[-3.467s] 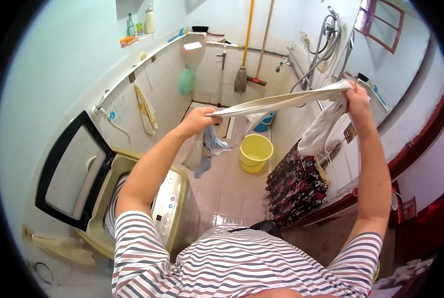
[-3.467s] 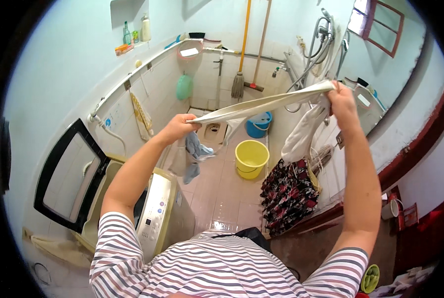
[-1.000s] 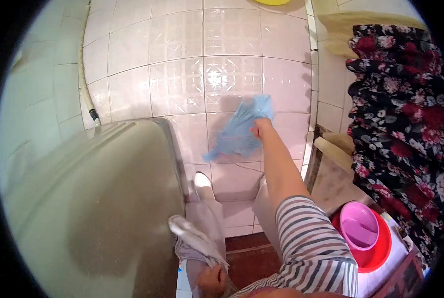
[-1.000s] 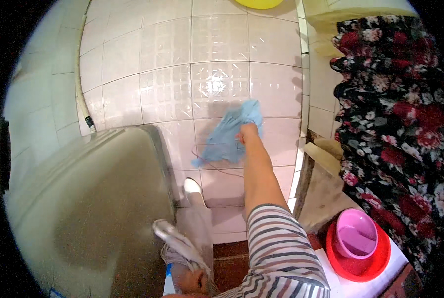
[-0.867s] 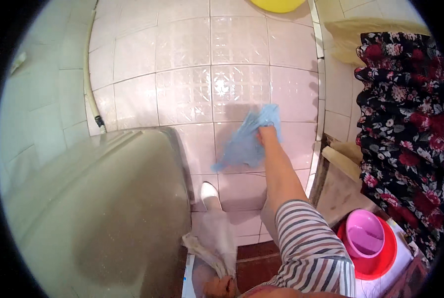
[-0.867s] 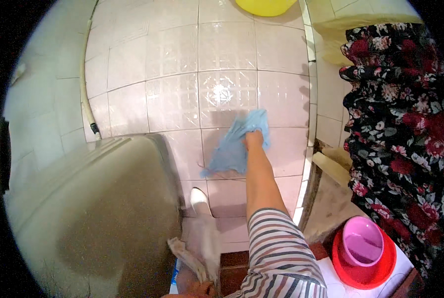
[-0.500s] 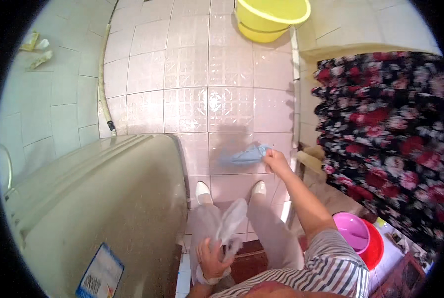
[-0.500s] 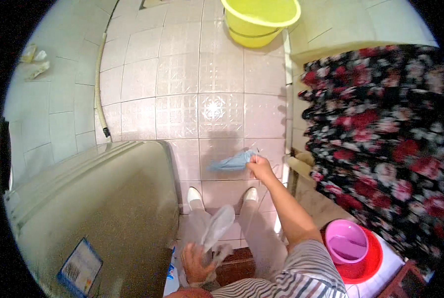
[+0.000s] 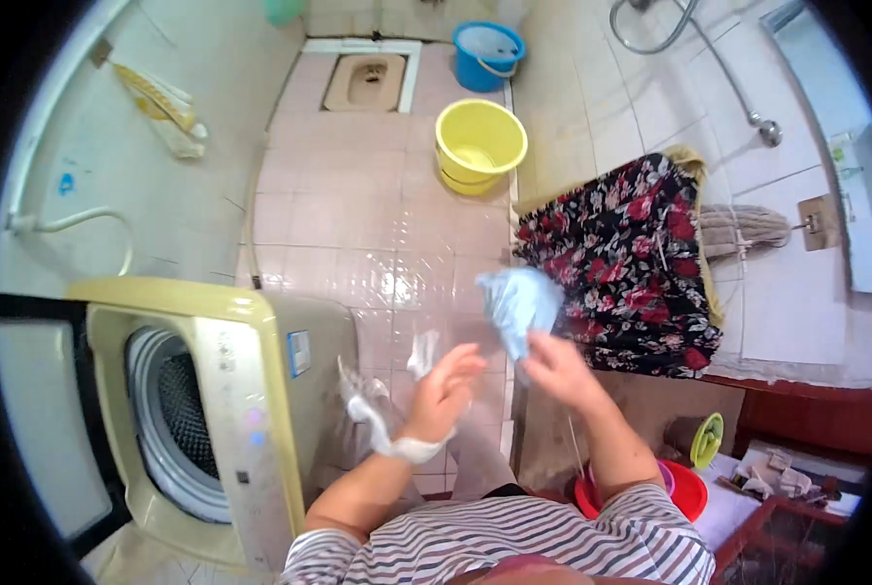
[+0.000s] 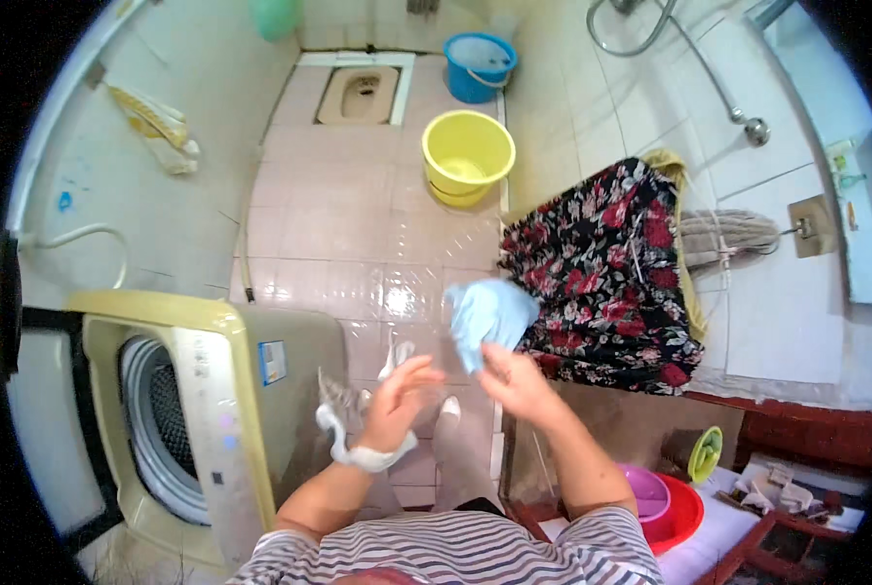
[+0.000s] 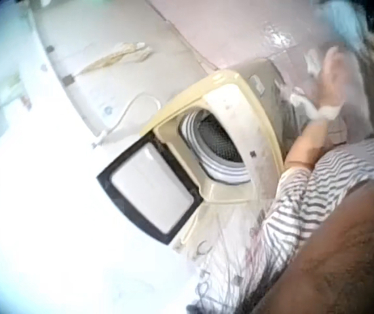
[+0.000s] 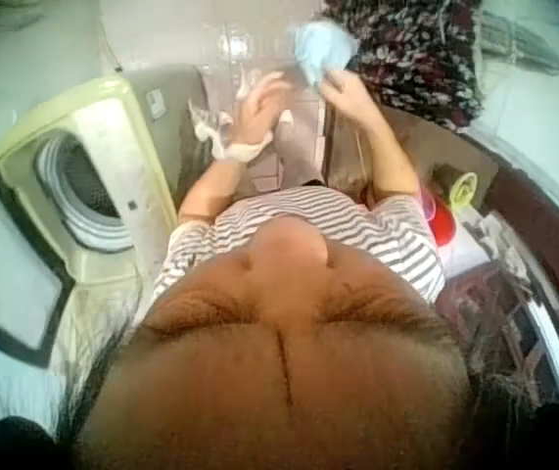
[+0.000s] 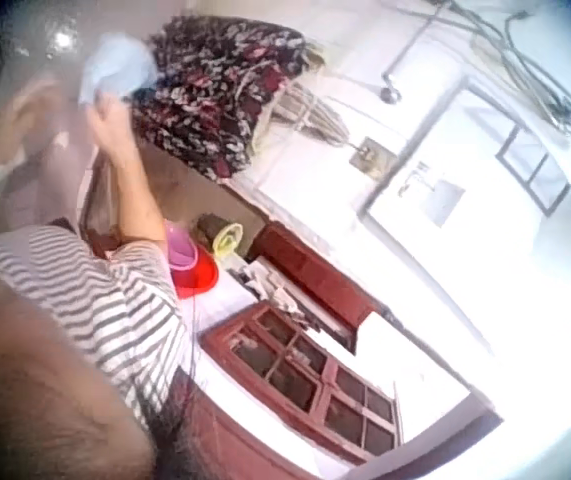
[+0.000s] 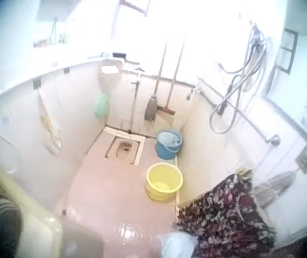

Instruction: The person takes wet clothes out of a washing machine, puts them onto hangers, and shakes out a blue undergarment before placing it on a hanger in a laundry room.

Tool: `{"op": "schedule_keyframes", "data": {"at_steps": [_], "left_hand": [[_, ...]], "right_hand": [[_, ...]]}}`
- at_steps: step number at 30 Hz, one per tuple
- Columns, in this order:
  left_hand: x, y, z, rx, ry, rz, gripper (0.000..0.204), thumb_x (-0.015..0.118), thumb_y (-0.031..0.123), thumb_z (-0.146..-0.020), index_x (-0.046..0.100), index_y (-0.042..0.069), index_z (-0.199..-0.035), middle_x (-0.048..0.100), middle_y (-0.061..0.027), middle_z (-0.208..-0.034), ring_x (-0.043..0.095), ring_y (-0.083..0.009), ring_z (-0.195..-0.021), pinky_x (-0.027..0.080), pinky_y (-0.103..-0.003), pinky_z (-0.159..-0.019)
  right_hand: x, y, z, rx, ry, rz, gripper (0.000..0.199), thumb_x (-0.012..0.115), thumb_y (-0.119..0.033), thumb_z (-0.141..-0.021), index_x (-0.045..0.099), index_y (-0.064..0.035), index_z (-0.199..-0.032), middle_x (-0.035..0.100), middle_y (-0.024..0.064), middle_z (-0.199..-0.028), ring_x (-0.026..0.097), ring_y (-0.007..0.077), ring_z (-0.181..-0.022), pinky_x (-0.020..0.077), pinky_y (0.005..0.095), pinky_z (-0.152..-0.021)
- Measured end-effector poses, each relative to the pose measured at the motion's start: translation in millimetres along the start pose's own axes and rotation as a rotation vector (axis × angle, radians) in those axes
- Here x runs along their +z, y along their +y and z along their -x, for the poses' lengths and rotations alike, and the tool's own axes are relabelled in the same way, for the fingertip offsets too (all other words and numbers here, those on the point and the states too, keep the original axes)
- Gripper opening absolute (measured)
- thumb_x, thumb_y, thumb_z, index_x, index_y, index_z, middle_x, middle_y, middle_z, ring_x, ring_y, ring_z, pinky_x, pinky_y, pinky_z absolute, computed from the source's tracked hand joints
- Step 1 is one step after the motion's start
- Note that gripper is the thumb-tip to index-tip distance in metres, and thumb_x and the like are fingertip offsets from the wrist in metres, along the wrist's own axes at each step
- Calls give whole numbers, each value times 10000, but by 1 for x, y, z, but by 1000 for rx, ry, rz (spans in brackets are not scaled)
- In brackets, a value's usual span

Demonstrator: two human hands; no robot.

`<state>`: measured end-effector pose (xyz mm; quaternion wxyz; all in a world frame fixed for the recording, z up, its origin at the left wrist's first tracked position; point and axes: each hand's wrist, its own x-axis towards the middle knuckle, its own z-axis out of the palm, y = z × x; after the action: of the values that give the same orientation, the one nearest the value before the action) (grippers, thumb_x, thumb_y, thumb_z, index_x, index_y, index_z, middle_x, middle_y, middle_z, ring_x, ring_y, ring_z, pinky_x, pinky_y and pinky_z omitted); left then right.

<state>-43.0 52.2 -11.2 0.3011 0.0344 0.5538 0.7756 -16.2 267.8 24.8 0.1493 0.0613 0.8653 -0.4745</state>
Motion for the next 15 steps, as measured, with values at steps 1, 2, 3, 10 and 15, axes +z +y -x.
{"op": "schedule_keyframes", "data": {"at_steps": [1, 2, 3, 10, 15], "left_hand": [[11, -4, -6, -55, -40, 228, 381, 534, 24, -828, 461, -12, -1200, 590, -76, -1015, 564, -169, -929, 429, -276, -863], [20, 0, -8, -11, -36, 174, 350, 535, 48, -855, 461, -28, -1188, 579, -69, -1038, 547, -150, -955, 427, -262, -854], [19, 10, -10, 22, -34, 165, 350, 535, 48, -855, 461, -28, -1188, 579, -69, -1038, 547, -150, -955, 427, -262, -854], [1, 57, 46, -25, -59, -55, 208, 530, 73, -855, 563, -18, -1039, 582, -8, -887, 521, -67, -795, 431, -219, -702], [-31, 109, 90, 288, 335, 97, 173, 514, 55, -844, 555, 8, -1005, 587, -15, -869, 531, -72, -766, 441, -228, -701]], "right_hand": [[12, -9, 9, -282, -14, 10, 345, 531, -115, -834, 475, 35, -1140, 619, 89, -879, 552, 122, -663, 467, 279, -609], [14, -33, 13, -99, -157, -76, 336, 507, -114, -849, 472, 25, -1153, 625, 92, -909, 554, 127, -611, 456, 267, -554], [10, -57, 16, 89, -303, -158, 328, 484, -114, -865, 468, 14, -1166, 631, 95, -940, 555, 132, -559, 445, 255, -499], [-51, -93, 33, 34, -179, -399, 240, 426, -138, -913, 512, -19, -1103, 637, 76, -819, 576, 109, -522, 435, 214, -445], [-65, -84, 10, 346, -325, 310, 177, 456, -171, -883, 509, -22, -961, 614, 105, -729, 590, 198, -503, 468, 291, -438]]}}
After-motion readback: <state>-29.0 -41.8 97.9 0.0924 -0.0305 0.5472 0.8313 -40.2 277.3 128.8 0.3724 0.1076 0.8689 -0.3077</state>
